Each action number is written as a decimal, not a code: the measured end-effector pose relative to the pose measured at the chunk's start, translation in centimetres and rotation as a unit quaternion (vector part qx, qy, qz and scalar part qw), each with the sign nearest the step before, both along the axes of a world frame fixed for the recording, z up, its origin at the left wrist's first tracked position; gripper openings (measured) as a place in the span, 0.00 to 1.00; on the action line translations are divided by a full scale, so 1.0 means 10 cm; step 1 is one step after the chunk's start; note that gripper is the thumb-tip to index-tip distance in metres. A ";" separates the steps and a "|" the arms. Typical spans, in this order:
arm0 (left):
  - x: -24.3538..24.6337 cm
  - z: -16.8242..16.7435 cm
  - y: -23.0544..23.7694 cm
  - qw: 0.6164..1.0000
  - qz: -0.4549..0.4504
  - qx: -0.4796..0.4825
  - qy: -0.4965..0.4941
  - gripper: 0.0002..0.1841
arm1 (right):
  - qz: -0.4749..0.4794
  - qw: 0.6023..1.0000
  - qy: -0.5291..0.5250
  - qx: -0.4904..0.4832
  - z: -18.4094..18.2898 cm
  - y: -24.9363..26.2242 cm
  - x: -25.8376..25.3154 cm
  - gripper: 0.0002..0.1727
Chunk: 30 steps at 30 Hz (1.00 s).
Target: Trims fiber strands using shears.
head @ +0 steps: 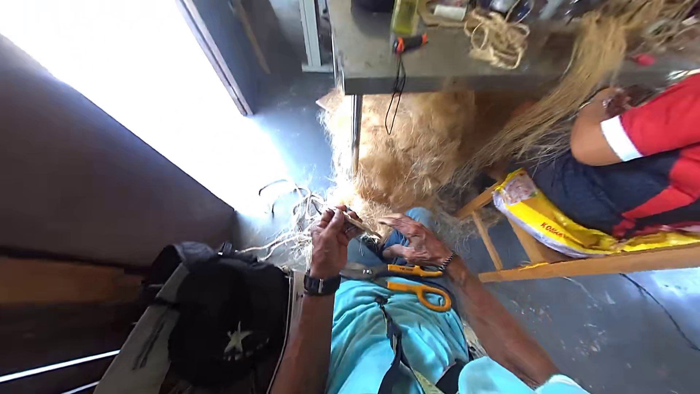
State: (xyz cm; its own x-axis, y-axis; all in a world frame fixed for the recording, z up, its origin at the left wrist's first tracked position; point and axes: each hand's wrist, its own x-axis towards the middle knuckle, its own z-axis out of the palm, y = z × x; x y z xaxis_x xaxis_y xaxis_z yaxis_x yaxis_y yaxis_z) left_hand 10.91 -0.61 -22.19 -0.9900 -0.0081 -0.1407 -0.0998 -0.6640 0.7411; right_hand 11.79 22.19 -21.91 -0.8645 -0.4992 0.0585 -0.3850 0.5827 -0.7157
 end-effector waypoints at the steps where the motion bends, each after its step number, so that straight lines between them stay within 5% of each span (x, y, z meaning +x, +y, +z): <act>1: 0.02 0.05 0.05 1.000 -0.010 0.014 0.011 0.11 | 0.032 0.998 -0.024 -0.045 0.00 -0.08 -0.11 0.36; 7: 0.09 0.18 -0.05 0.997 0.004 0.039 0.069 0.10 | 0.136 0.967 -0.124 -0.177 -0.11 -0.26 -0.36 0.13; 12: -0.05 0.12 -0.21 0.990 0.114 -0.082 0.024 0.06 | 0.025 0.990 -0.086 -0.106 0.26 0.03 -0.30 0.13; 18: -0.27 -0.15 0.05 0.983 0.125 -0.134 0.009 0.06 | 0.011 0.997 0.041 -0.066 0.85 -0.12 0.10 0.08; 30: -0.40 -0.18 -0.11 0.996 0.077 0.026 -0.040 0.10 | -0.128 0.946 -0.180 -0.238 0.42 0.13 0.07 0.10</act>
State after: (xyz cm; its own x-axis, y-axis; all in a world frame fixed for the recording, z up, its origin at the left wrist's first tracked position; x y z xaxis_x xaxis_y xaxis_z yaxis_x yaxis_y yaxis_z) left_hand 6.87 -1.67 -23.95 -0.9634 -0.1491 -0.2229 -0.0514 -0.7130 0.6992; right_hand 12.49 23.49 -17.69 -0.9601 -0.2626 -0.0959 0.0426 0.2018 -0.9785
